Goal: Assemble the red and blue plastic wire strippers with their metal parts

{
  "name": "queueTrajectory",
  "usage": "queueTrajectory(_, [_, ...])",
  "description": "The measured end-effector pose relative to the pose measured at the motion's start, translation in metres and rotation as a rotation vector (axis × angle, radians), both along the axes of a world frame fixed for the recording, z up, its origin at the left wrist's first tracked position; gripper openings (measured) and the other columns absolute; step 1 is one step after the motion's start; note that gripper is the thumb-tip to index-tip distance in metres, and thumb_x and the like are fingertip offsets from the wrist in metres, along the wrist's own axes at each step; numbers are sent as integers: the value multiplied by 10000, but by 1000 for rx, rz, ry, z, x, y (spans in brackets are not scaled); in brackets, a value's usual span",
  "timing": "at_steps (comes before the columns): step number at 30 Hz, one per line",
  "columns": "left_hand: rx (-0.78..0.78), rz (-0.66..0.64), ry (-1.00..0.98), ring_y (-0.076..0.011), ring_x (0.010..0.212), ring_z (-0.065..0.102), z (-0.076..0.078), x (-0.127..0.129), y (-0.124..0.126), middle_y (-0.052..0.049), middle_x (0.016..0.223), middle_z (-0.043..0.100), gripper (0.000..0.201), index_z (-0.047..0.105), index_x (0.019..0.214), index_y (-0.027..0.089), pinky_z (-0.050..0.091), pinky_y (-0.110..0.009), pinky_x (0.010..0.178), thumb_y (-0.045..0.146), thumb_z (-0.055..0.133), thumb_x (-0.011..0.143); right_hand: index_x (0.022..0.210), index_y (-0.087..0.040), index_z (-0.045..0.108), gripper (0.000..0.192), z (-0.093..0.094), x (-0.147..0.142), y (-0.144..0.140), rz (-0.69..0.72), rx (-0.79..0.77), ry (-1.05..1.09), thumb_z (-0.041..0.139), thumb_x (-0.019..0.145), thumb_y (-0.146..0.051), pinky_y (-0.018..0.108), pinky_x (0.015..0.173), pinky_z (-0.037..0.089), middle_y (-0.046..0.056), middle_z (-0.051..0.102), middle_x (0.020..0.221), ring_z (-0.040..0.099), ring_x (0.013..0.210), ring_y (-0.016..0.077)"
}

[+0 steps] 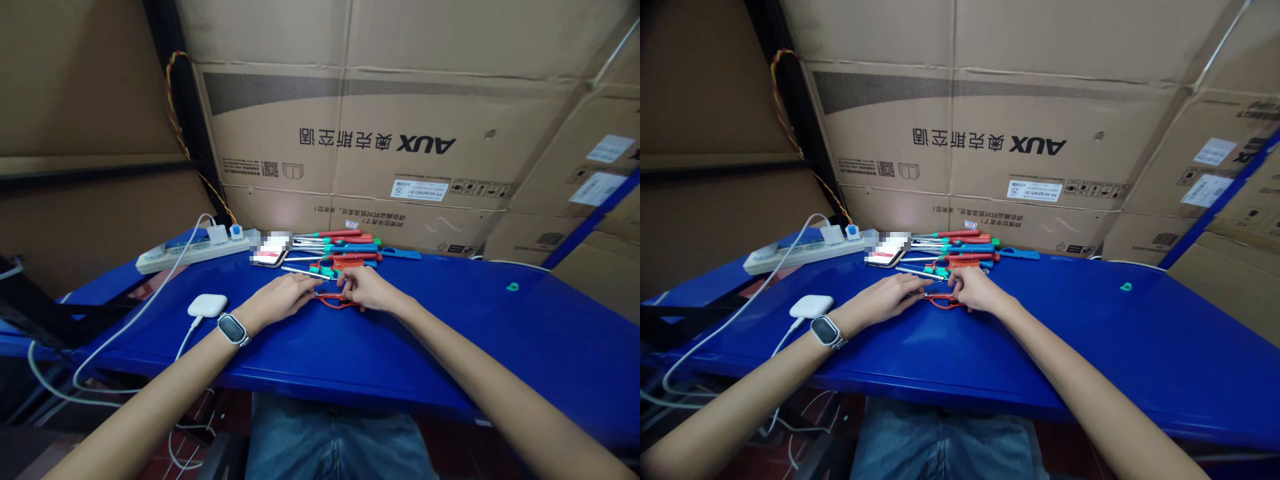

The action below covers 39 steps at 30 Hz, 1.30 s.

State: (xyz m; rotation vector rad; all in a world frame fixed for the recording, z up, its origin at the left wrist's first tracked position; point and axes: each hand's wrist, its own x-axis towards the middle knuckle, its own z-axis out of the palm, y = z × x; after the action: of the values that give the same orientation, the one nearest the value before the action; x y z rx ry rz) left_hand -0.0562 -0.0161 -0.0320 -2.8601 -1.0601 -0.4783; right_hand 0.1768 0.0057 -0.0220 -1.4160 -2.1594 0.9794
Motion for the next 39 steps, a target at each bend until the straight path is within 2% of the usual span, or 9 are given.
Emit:
queueTrajectory(6, [-37, -2, -1, -186, 887, 645, -1, 0, 0, -70, 1001, 652, 248, 667, 1060, 186, 496, -280, 793, 190, 432, 984, 924, -156, 598, 333, -1, 3, -2, 4, 8, 6, 523, 668, 42, 169, 325, 435, -30, 641, 665, 523, 415, 81])
queueTrajectory(12, [-136, -7, -91, -191, 1001, 643, 0, -7, -3, -75, 1132, 664, 376, 625, 1220, 199, 490, -290, 895, 86, 466, 899, 914, -152, 600, 319, 1, 2, -5, -8, 12, -6, 516, 670, 36, 162, 323, 428, -31, 632, 667, 512, 404, 74])
queueTrajectory(15, [-169, 21, -143, -203, 1021, 640, 0, -8, -4, -81, 1163, 664, 404, 608, 1256, 192, 493, -301, 907, 111, 506, 874, 914, -150, 598, 310, 0, 3, -5, -10, 25, -4, 520, 675, 32, 150, 320, 414, -32, 628, 664, 509, 393, 66])
queueTrajectory(19, [-150, -5, -134, -196, 965, 642, -1, -6, -4, -90, 1078, 662, 296, 666, 1164, 183, 497, -296, 871, 196, 457, 954, 919, -150, 603, 300, -1, 4, -5, -9, 32, -5, 528, 684, 22, 151, 321, 413, -28, 633, 671, 508, 385, 64])
queueTrajectory(24, [-117, -55, -160, -174, 919, 635, -4, -5, -1, -87, 1023, 648, 294, 679, 1136, 186, 498, -273, 841, 236, 426, 995, 919, -151, 601, 297, -1, 5, -6, -2, 46, -7, 530, 684, 16, 144, 333, 405, -19, 648, 684, 518, 399, 65])
queueTrajectory(30, [-109, -76, -151, -170, 930, 624, -6, -7, -1, -80, 1024, 621, 305, 660, 1180, 200, 491, -279, 848, 248, 410, 1012, 914, -154, 601, 274, -3, 5, -5, 2, 66, -22, 542, 695, 0, 136, 353, 392, -14, 656, 682, 525, 411, 64])
queueTrajectory(35, [-96, -84, -145, -158, 890, 619, -7, -6, 0, -73, 1006, 617, 291, 687, 1030, 183, 483, -258, 816, 237, 402, 1012, 927, -153, 616, 300, -5, 6, -3, 16, 68, -18, 533, 682, -2, 151, 347, 391, -16, 651, 668, 530, 415, 77])
queueTrajectory(39, [-84, -68, -147, -162, 904, 621, -6, -3, 0, -72, 1023, 617, 267, 680, 998, 180, 481, -261, 828, 217, 415, 1002, 892, -139, 664, 258, -4, 6, -3, 30, 78, -51, 540, 700, -21, 160, 369, 402, -3, 661, 662, 532, 420, 79])
